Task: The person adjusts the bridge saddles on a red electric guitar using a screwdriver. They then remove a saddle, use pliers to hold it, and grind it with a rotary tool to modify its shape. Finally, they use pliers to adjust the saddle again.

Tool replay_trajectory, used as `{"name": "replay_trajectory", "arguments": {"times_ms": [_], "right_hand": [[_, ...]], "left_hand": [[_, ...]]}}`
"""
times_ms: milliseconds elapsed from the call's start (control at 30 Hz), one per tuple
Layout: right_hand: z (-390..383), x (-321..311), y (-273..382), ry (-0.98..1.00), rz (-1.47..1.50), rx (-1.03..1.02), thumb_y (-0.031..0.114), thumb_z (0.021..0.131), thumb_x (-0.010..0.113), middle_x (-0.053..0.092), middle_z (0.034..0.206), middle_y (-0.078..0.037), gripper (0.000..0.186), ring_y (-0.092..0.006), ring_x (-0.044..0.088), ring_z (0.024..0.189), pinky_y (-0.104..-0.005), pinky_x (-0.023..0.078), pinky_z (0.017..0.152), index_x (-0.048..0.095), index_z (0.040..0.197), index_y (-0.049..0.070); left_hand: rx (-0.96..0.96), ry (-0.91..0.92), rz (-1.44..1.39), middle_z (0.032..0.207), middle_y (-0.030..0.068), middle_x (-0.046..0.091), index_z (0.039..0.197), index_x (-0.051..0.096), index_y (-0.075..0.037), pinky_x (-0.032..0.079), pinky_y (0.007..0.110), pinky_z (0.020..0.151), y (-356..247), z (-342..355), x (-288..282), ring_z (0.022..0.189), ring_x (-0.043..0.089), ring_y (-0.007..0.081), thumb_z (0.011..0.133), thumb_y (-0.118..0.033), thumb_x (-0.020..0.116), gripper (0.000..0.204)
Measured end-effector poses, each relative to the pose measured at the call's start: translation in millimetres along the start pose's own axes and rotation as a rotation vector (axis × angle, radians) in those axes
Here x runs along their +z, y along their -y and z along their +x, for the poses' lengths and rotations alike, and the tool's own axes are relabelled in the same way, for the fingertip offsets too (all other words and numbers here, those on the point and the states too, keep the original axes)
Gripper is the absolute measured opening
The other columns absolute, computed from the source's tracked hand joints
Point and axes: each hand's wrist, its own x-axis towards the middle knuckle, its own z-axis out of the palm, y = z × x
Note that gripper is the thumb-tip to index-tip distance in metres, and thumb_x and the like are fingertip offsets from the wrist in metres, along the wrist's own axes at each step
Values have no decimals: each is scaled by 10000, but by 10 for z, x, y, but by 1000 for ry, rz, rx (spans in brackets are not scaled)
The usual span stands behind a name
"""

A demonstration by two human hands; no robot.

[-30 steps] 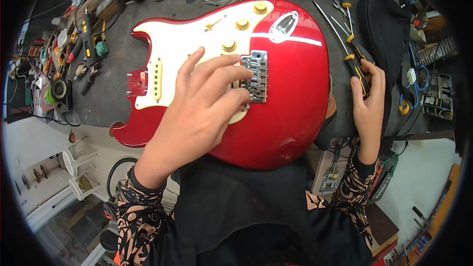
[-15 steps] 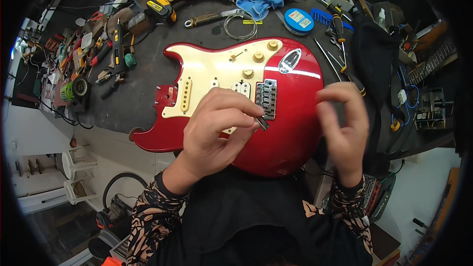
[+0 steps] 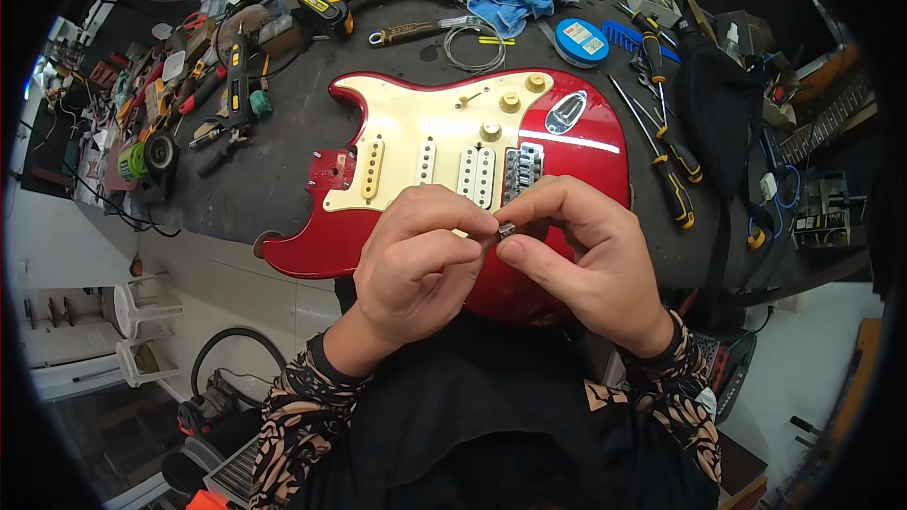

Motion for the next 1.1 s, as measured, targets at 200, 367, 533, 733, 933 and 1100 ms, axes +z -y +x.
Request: {"name": "replay_trajectory", "arguments": {"times_ms": [200,367,533,733,933,1100], "right_hand": [[-23,8,-30,-29,-20,-10,13,978,753,757,1066,-100,174,-164,710,998,-306,547,895,758,1147,-29],[-19,15,-79,-38,-97,-96,-6,964,755,753,1047,-114,160,-201,721,975,-320,552,875,761,1123,-24],[-3,36,-113,-59,-235,-239,-41,915,792,754,1040,-121,191,-247,734,962,-344,564,856,747,1095,6],[19,28,-151,-33,-449,-417,-41,853,844,768,1075,-104,288,-279,736,935,-379,570,850,719,1094,54],[32,-20,-88,-14,-526,-429,-76,832,843,762,1058,-123,324,-290,729,907,-381,567,822,716,1103,48],[136,-89,-14,18,-493,-428,-107,824,836,756,1020,-139,320,-273,726,889,-361,570,785,705,1076,39]], "left_hand": [[-42,-10,-46,1090,173,741,1174,574,-56,600,392,783,-48,-20,20,934,742,298,860,171,780,439],[-55,-11,-57,1086,174,744,1178,582,-50,603,390,786,-55,-39,8,939,744,295,866,152,804,433],[-147,-49,-166,1089,171,747,1156,591,-54,600,380,804,-93,-76,17,975,743,285,891,136,803,389],[-230,-103,-257,1090,168,752,1126,605,-59,597,361,831,-129,-119,10,992,742,266,899,119,810,354],[-234,-45,-218,1120,187,748,1171,556,-52,585,359,860,-120,-70,-5,1002,728,257,935,107,790,369],[-235,-68,-258,1102,169,760,1172,597,-45,585,357,853,-85,12,4,970,731,251,943,90,790,329]]}}
